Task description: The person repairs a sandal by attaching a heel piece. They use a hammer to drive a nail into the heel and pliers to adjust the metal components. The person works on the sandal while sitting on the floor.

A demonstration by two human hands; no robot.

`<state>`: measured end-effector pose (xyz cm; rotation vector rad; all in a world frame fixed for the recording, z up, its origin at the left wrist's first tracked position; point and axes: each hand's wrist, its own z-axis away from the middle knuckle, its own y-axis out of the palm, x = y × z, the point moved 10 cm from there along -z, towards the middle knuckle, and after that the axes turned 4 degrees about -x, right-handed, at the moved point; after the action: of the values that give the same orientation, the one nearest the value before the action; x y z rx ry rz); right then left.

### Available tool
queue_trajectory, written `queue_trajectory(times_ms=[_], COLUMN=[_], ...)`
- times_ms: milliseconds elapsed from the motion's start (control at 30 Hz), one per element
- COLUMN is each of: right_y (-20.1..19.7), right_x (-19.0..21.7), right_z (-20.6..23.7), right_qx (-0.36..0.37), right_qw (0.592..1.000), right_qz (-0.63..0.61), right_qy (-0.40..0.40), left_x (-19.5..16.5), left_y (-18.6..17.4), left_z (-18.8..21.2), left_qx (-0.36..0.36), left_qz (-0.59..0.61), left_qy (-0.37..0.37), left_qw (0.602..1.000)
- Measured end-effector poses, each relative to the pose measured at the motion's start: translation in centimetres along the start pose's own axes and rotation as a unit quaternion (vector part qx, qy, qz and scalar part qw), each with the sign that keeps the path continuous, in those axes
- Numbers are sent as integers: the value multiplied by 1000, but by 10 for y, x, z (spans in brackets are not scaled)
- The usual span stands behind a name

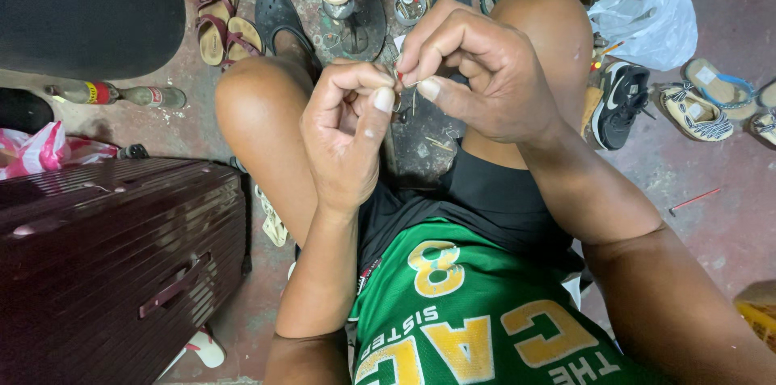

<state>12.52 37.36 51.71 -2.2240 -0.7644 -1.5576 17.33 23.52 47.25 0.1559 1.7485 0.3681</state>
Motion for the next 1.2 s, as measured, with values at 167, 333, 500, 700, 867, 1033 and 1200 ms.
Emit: queue_trajectory(times_ms=[167, 333, 500, 700, 867, 1033, 1200], right_y=[-46, -107, -90, -31, -24, -27, -31], right_x=[12, 3, -15, -31, -57, -83, -86], right_z=[-8, -9, -11, -19, -13, -6, -2], right_qx=[-94, -225, -185, -9, 15, 16, 16], right_qw=[995, 974, 982, 997, 989, 983, 972], right_qz=[14, 2, -20, 78, 114, -59, -116], right_qy=[-13, 23, 17, 26, 90, 171, 202], left_x=[-13, -6, 16, 31, 31, 30, 32], left_y=[-28, -75, -82, -31, -4, -6, -1], left_z=[-9, -29, -40, -40, -38, -40, -39], left_qx=[-29, -126, -122, 11, 59, 57, 85], left_qz=[-40, -75, -71, -154, -155, -165, -175], left_qy=[25, 27, 22, 24, 29, 29, 26], left_qw=[998, 989, 990, 988, 986, 984, 981])
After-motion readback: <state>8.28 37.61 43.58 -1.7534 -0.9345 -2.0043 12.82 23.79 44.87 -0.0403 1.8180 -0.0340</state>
